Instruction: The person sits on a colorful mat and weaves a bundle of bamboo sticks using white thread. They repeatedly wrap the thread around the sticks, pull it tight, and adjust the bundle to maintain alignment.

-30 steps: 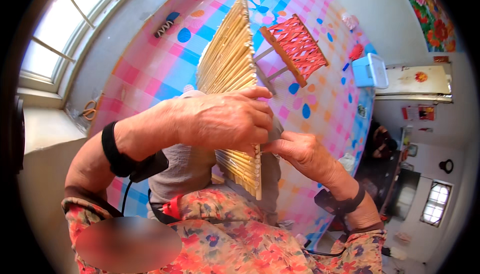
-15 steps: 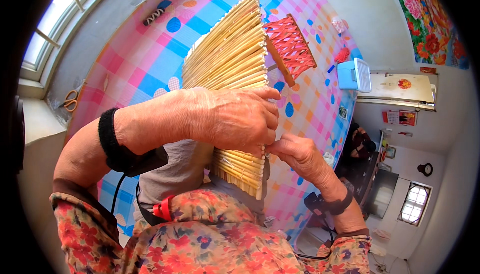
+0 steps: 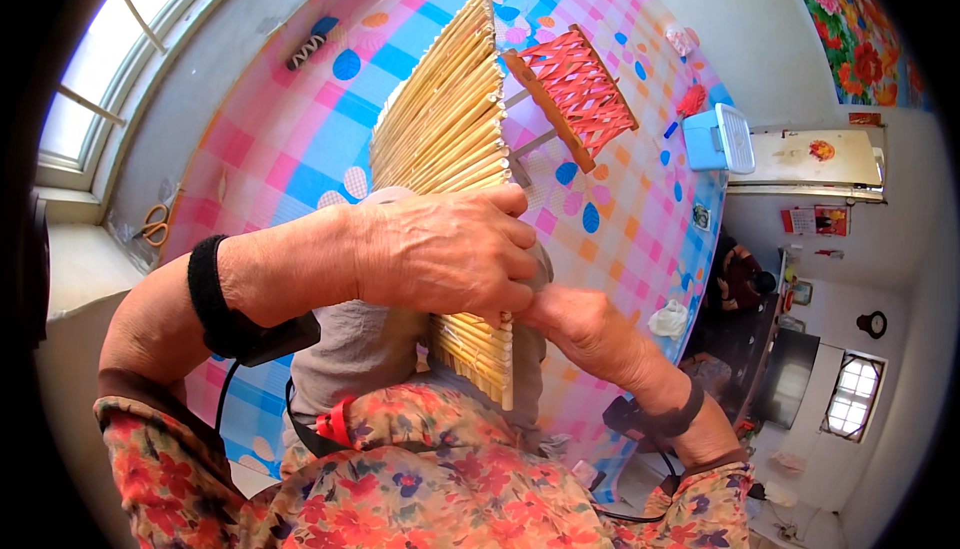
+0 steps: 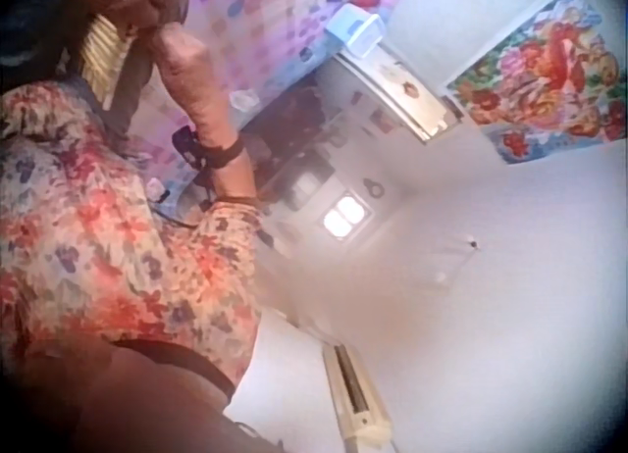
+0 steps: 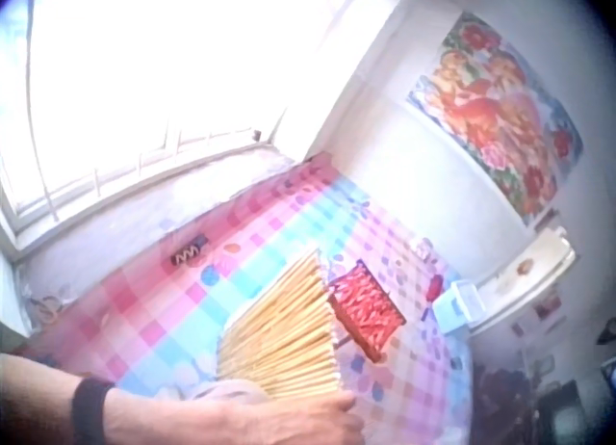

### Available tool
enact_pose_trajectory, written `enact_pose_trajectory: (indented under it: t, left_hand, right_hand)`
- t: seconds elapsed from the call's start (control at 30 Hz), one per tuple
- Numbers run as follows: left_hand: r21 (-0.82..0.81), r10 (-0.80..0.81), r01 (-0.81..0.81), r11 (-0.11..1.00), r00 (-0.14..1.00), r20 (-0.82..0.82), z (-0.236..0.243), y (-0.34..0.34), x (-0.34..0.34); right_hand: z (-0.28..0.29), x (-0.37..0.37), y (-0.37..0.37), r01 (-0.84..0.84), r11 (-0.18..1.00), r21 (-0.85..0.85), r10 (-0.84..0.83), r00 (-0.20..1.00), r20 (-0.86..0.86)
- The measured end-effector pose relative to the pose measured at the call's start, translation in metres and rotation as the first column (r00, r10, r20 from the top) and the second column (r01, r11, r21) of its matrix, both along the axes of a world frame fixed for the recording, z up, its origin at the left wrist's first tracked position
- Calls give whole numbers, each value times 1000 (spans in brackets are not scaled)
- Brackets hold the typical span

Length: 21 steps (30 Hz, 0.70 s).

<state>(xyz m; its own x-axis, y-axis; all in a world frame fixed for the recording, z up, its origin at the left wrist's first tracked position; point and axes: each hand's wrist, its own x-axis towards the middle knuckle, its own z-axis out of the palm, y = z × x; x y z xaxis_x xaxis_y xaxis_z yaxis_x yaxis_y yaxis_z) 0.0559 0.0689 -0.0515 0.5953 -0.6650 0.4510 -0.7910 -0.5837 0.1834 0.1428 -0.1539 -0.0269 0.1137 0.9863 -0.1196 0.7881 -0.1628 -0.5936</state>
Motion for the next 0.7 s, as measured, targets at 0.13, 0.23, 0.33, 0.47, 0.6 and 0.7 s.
enact_pose_trajectory:
  t: [0.13, 0.23, 0.33, 0.47, 0.6, 0.7]
  left_hand:
    - [-21, -1, 2, 1000, 999, 43, 1, 3, 3]
    - [-19, 6, -6, 1000, 1000, 5, 6, 5, 1]
    - [-56, -10, 9, 998, 1000, -25, 8, 6, 1]
    - [-51, 5, -8, 999, 998, -63, 11, 9, 3]
    - [83, 41, -33, 996, 995, -94, 15, 7, 4]
    - [106, 69, -57, 993, 992, -108, 15, 4, 3]
  right_hand:
    - [5, -8, 8, 47, 999, -2, -47, 997, -62]
    - [14, -17, 12, 148, 986, -78, -155, 983, -101]
    - [19, -20, 13, 213, 964, -158, -238, 958, -160]
    - [15, -33, 12, 357, 926, -121, -375, 906, -199]
    - [4, -48, 19, 352, 936, 22, -346, 929, -133]
    - [0, -49, 17, 368, 930, 16, -363, 922, -138]
